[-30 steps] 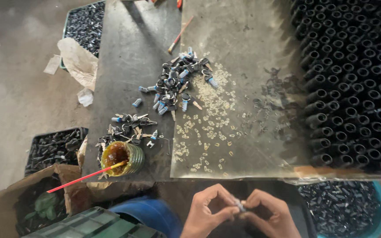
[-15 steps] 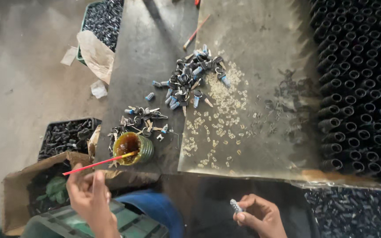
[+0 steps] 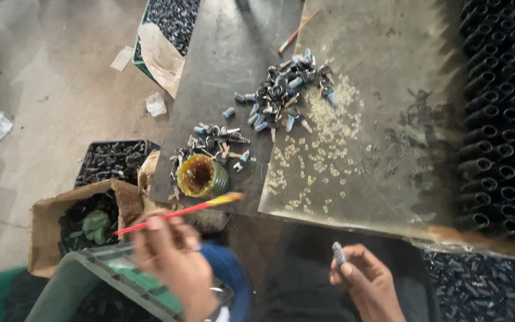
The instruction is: The person picks up small metal components one at a time, dips a red-handled brush into a jar of amber paste, and brushes the paste onto each component, setting finished pieces on the work table.
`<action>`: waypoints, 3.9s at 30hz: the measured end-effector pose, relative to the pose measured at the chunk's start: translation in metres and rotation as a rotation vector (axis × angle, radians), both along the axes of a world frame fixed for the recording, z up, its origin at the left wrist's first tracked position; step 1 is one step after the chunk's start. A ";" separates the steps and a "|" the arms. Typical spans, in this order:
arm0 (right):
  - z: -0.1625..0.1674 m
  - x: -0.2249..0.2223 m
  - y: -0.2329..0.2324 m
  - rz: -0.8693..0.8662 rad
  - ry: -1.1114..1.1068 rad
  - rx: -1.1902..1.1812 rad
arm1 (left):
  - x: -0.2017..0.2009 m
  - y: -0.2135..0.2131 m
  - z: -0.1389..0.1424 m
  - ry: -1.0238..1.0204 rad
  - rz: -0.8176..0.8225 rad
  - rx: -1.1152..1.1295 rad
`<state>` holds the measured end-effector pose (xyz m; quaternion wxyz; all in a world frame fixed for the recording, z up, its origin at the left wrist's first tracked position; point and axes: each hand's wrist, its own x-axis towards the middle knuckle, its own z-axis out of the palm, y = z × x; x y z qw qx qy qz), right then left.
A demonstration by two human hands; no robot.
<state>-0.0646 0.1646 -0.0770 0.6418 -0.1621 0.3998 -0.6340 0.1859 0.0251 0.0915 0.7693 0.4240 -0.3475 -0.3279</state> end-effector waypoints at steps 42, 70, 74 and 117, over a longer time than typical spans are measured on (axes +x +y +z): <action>0.026 -0.044 0.039 -0.192 0.204 0.141 | -0.006 0.038 -0.011 -0.156 -0.064 -0.013; -0.052 -0.178 0.114 -0.680 1.591 0.425 | -0.167 -0.131 -0.043 -1.624 -0.305 0.025; -0.025 -0.124 0.106 -0.719 1.182 0.228 | -0.165 -0.107 -0.028 -1.521 -0.340 0.079; 0.045 -0.076 0.093 -0.269 0.422 -0.369 | -0.193 -0.002 -0.064 -1.428 -0.578 -0.227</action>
